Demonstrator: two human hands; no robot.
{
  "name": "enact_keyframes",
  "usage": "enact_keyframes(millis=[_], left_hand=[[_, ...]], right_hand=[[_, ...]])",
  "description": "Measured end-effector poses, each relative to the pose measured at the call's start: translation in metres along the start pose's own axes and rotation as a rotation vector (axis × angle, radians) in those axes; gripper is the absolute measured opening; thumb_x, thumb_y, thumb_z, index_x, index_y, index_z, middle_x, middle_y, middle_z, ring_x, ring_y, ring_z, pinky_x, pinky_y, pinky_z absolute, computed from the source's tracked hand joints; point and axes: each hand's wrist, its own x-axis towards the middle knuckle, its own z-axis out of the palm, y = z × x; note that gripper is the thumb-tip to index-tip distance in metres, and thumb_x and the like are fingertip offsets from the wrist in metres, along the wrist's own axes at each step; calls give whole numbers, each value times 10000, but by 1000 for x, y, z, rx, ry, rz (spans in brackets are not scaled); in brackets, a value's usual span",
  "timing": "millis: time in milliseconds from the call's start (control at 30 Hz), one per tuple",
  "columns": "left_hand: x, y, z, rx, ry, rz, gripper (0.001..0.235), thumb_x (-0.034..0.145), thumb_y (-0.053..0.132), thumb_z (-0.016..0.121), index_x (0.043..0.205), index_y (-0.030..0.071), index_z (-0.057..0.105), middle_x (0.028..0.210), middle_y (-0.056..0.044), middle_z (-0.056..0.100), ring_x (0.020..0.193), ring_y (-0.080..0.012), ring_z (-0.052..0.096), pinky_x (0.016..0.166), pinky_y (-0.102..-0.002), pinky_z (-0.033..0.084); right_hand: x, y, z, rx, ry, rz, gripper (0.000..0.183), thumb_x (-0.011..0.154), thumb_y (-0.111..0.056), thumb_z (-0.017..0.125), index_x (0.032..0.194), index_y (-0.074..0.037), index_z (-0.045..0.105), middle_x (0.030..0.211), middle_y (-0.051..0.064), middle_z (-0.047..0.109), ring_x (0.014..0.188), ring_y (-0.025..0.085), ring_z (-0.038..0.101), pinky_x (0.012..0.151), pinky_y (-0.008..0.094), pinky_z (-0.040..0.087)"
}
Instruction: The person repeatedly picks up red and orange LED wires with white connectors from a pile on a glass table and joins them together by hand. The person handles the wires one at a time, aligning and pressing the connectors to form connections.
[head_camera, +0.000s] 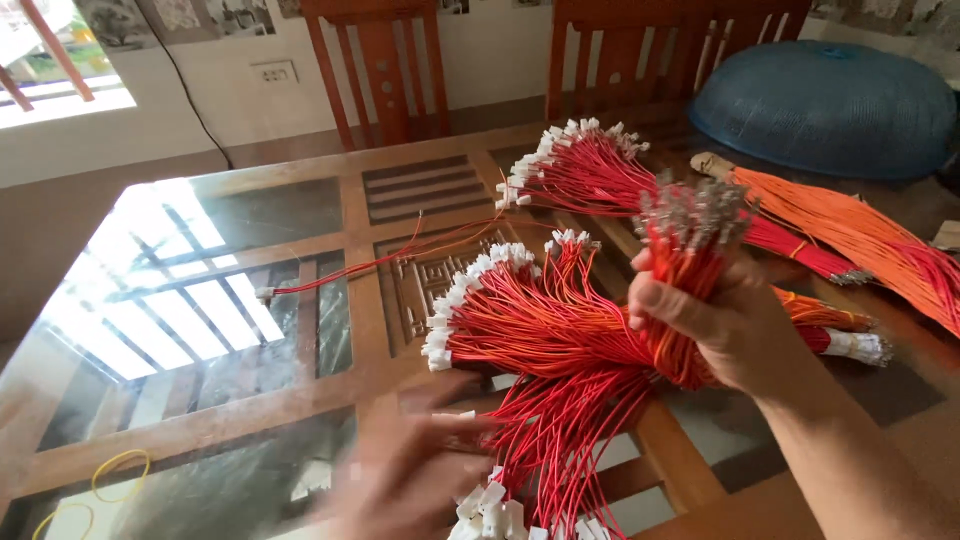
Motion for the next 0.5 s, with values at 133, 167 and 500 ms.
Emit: enact_keyframes(millis=[133, 167, 500], left_hand=[[35, -83, 137, 93, -472, 337, 709, 786, 157, 672, 1425, 260, 384, 1057, 24, 653, 1068, -59, 695, 880, -201, 557], [37, -78, 142, 93, -471, 336, 709, 786, 157, 672, 1425, 260, 384, 1057, 24, 653, 1068, -59, 695, 880, -201, 557], [56, -41, 129, 1487, -47, 202, 1359, 715, 950, 599, 1542, 20, 52, 1506, -424, 110, 1387, -570, 129, 1102, -651, 100]], right_hand=[[-9, 0, -9, 77, 64, -5, 175, 874, -141, 648, 983, -4, 643, 732, 117, 672, 641, 214, 680, 653, 313, 601], [-13, -5, -7, 79, 64, -5, 175, 874, -141, 648, 983, -4, 643, 732, 117, 672, 641, 214, 680, 653, 313, 601], [-66, -1, 13, -3, -205, -442, 113, 794, -97, 666, 869, -133, 588, 692, 1, 651, 614, 120, 654, 599, 233, 546]])
